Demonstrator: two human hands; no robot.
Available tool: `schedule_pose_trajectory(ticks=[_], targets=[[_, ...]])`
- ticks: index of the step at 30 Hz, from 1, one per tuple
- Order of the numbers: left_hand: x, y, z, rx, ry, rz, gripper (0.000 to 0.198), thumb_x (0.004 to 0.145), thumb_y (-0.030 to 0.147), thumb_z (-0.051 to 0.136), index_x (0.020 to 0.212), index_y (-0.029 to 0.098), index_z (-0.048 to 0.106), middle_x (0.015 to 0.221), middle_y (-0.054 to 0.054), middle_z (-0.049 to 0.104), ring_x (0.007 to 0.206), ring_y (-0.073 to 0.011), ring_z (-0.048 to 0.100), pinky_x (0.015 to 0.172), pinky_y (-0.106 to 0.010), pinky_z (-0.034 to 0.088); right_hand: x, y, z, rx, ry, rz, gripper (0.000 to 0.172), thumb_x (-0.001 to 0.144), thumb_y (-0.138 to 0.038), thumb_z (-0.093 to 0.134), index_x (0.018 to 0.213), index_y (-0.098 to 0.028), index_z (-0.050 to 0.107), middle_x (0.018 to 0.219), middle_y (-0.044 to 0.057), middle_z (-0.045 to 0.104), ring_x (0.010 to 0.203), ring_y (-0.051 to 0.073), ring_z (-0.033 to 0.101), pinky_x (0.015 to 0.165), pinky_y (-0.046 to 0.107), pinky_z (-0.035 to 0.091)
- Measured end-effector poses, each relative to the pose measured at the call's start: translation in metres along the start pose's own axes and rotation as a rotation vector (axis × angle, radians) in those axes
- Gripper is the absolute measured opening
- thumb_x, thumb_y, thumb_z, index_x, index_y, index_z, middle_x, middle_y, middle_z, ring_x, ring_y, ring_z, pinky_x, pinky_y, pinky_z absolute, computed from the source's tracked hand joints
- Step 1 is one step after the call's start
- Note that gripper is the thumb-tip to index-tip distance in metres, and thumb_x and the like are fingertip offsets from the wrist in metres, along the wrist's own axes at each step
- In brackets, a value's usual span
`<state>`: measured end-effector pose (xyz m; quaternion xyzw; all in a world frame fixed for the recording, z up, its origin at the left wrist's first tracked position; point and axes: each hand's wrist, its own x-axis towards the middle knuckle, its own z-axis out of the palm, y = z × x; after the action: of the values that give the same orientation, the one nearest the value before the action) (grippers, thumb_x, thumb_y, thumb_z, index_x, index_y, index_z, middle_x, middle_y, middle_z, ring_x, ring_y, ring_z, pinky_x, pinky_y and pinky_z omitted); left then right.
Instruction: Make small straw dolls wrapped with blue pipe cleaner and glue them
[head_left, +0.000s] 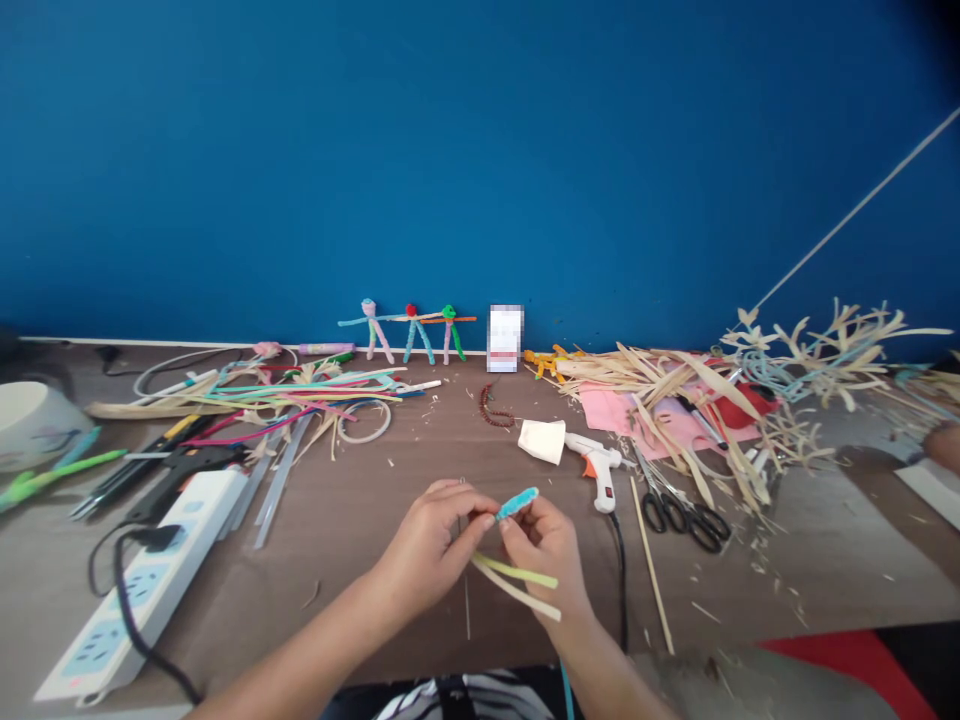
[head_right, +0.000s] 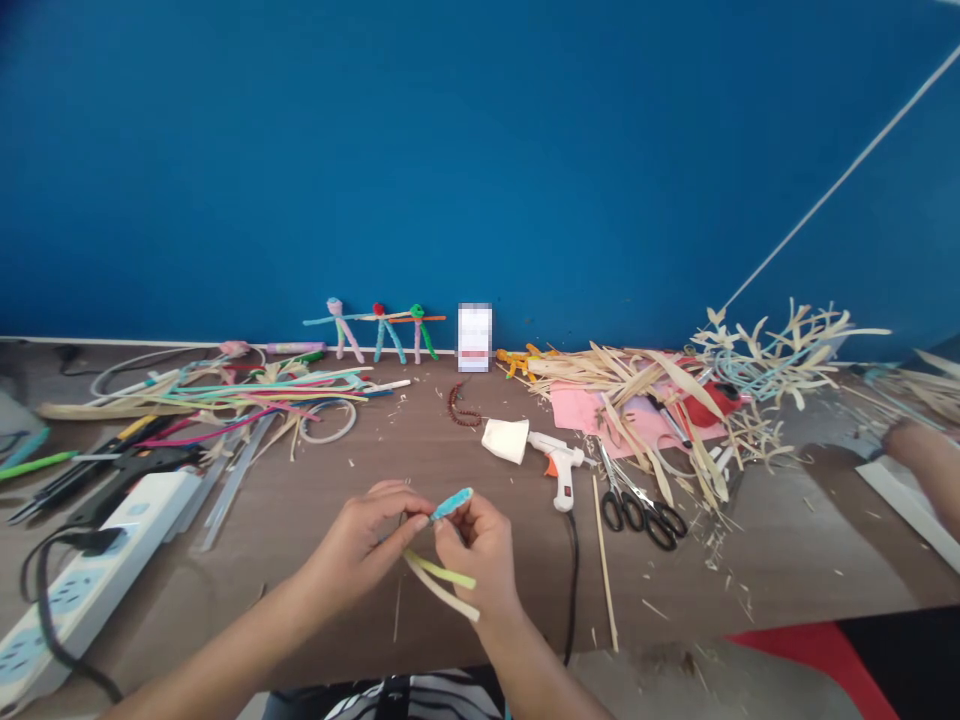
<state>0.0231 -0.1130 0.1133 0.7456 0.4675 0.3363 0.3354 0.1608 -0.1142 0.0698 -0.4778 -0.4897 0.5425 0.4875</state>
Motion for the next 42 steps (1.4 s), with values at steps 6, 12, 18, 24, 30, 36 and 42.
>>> schedule_pose_trajectory(ticks=[6,12,18,24,30,36,42], targets=[[-0.009,-0.014,0.008,-0.182,0.217,-0.029,0.037,0.074,0.024,0.050,0.111,0.021,0.050,0.113,-0.010,0.050,0.105,-0.0215,0.044,0.089,-0.035,0.033,0.002,0.002,0.000,0.104,0.021,0.055,0.010,0.066,-0.022,0.054,0.061,-0.016,0.047,0.054,-0.005,0.044,0.043,0.006,0.039,0.039,0.016,0.033],[-0.008,-0.030,0.015,-0.873,0.041,-0.528,0.044,0.066,0.036,0.061,0.102,0.013,0.053,0.093,-0.010,0.061,0.083,-0.0180,0.056,0.073,-0.028,0.041,0.006,0.003,-0.001,0.186,0.033,0.110,0.014,0.064,-0.025,0.058,0.061,-0.016,0.047,0.052,-0.005,0.045,0.039,0.005,0.040,0.036,0.016,0.032],[-0.001,-0.026,0.011,-1.041,-0.104,-0.549,0.021,0.060,0.030,0.067,0.067,0.011,0.061,0.061,-0.004,0.063,0.058,-0.0111,0.054,0.061,-0.022,0.039,0.008,-0.003,-0.004,0.076,-0.038,0.066,0.011,0.064,-0.021,0.057,0.058,-0.016,0.050,0.050,-0.005,0.047,0.042,0.006,0.042,0.040,0.017,0.034],[0.004,-0.026,0.017,-1.001,-0.093,-0.575,0.024,0.055,0.032,0.070,0.064,0.012,0.060,0.054,-0.003,0.063,0.052,-0.0108,0.054,0.056,-0.022,0.039,0.010,-0.004,-0.008,-0.019,-0.063,0.023,0.009,0.064,-0.023,0.057,0.060,-0.015,0.053,0.051,-0.004,0.051,0.044,0.007,0.045,0.042,0.018,0.037],[0.004,-0.023,0.022,-0.753,0.078,-0.542,0.022,0.057,0.033,0.067,0.061,0.011,0.061,0.045,0.002,0.054,0.045,-0.0079,0.046,0.051,-0.020,0.035,0.012,0.000,-0.011,-0.164,-0.066,-0.033,0.009,0.066,-0.022,0.056,0.060,-0.015,0.056,0.048,-0.004,0.051,0.041,0.007,0.042,0.040,0.018,0.034],[0.004,-0.029,0.024,-0.581,0.213,-0.470,0.020,0.062,0.031,0.062,0.063,0.011,0.062,0.047,0.003,0.051,0.046,-0.0078,0.042,0.048,-0.020,0.032,0.007,-0.004,-0.014,-0.302,-0.129,-0.106,0.014,0.069,-0.019,0.053,0.079,-0.016,0.062,0.061,-0.001,0.059,0.048,0.009,0.047,0.048,0.020,0.038],[0.003,-0.037,0.023,-0.417,0.196,-0.414,0.023,0.065,0.032,0.059,0.072,0.011,0.065,0.050,0.002,0.051,0.047,-0.0085,0.041,0.047,-0.020,0.032,0.000,-0.016,-0.014,-0.558,-0.165,-0.242,0.023,0.071,-0.014,0.049,0.090,-0.021,0.060,0.068,0.000,0.062,0.053,0.011,0.050,0.052,0.021,0.037]])
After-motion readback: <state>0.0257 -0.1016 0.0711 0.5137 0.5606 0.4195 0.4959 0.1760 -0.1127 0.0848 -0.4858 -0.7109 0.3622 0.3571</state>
